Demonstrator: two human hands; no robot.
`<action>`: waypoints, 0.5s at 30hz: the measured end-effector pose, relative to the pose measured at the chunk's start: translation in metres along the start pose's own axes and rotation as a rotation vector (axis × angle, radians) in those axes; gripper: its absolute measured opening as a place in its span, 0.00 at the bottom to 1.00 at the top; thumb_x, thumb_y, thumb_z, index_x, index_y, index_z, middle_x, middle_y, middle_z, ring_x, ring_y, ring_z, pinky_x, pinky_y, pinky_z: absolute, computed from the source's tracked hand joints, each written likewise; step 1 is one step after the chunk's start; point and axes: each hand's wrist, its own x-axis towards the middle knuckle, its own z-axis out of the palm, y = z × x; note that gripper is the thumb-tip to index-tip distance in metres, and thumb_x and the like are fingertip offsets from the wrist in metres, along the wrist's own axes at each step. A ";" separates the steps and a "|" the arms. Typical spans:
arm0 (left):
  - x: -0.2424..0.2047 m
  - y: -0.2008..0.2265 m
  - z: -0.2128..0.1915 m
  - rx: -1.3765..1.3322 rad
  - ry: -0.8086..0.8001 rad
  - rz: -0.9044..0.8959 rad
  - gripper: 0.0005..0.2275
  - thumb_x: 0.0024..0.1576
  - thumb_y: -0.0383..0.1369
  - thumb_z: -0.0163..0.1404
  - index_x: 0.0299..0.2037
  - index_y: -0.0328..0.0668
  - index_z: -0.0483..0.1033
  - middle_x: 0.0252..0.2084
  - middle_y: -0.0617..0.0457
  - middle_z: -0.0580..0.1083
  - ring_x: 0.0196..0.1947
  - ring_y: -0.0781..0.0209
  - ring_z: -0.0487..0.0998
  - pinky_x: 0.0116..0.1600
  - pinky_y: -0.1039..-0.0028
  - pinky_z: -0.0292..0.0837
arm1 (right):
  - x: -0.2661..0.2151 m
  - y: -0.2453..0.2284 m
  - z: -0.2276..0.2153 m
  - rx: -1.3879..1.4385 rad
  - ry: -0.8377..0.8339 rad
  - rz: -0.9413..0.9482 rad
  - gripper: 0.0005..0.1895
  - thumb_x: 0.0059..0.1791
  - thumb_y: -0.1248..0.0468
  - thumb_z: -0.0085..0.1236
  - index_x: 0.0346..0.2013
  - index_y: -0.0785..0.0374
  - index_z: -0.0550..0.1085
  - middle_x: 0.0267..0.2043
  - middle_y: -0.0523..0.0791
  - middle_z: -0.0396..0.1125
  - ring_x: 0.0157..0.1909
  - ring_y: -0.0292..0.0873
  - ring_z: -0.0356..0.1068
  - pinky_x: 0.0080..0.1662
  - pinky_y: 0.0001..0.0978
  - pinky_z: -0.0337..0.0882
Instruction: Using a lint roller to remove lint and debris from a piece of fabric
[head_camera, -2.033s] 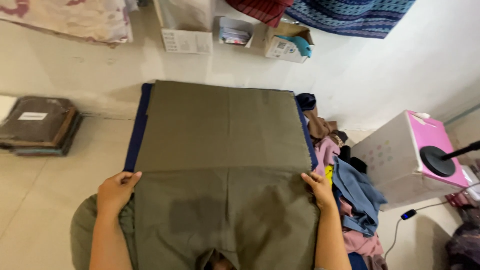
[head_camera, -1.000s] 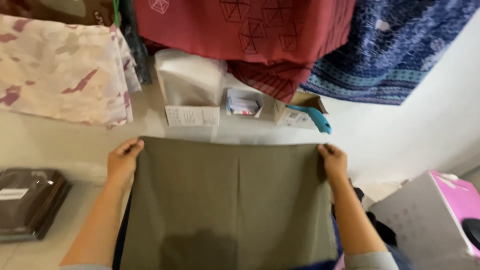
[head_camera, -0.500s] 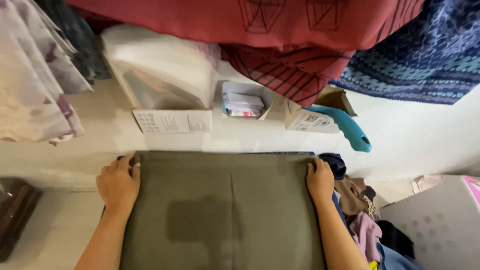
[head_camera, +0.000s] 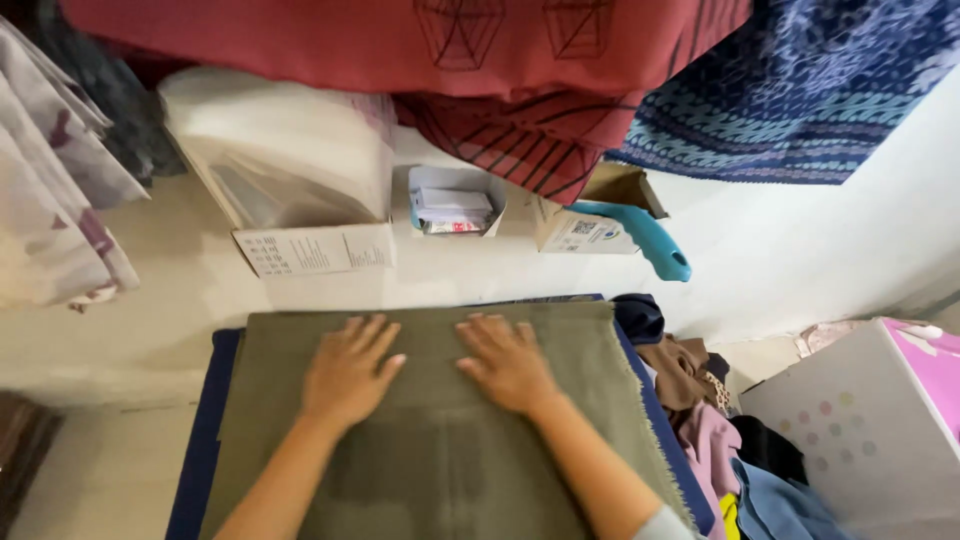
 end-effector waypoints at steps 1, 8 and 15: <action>-0.011 -0.011 -0.015 0.011 0.064 -0.037 0.24 0.65 0.51 0.39 0.70 0.58 0.67 0.71 0.51 0.67 0.73 0.46 0.64 0.73 0.49 0.57 | -0.011 0.024 -0.007 -0.006 -0.046 0.128 0.32 0.57 0.41 0.38 0.74 0.46 0.59 0.77 0.46 0.53 0.77 0.53 0.52 0.69 0.64 0.51; -0.043 -0.162 0.045 0.315 0.003 -0.492 0.30 0.66 0.65 0.18 0.77 0.79 0.47 0.83 0.62 0.45 0.81 0.42 0.42 0.78 0.42 0.32 | -0.077 0.163 -0.018 -0.153 -0.320 0.721 0.43 0.56 0.28 0.13 0.79 0.45 0.44 0.84 0.42 0.33 0.83 0.48 0.32 0.74 0.67 0.34; -0.065 0.064 0.018 0.216 0.434 0.027 0.24 0.54 0.50 0.51 0.59 0.53 0.73 0.65 0.44 0.71 0.64 0.34 0.68 0.61 0.39 0.64 | -0.070 -0.069 -0.010 0.172 0.076 0.001 0.31 0.54 0.49 0.47 0.71 0.54 0.61 0.77 0.49 0.49 0.77 0.59 0.44 0.65 0.74 0.45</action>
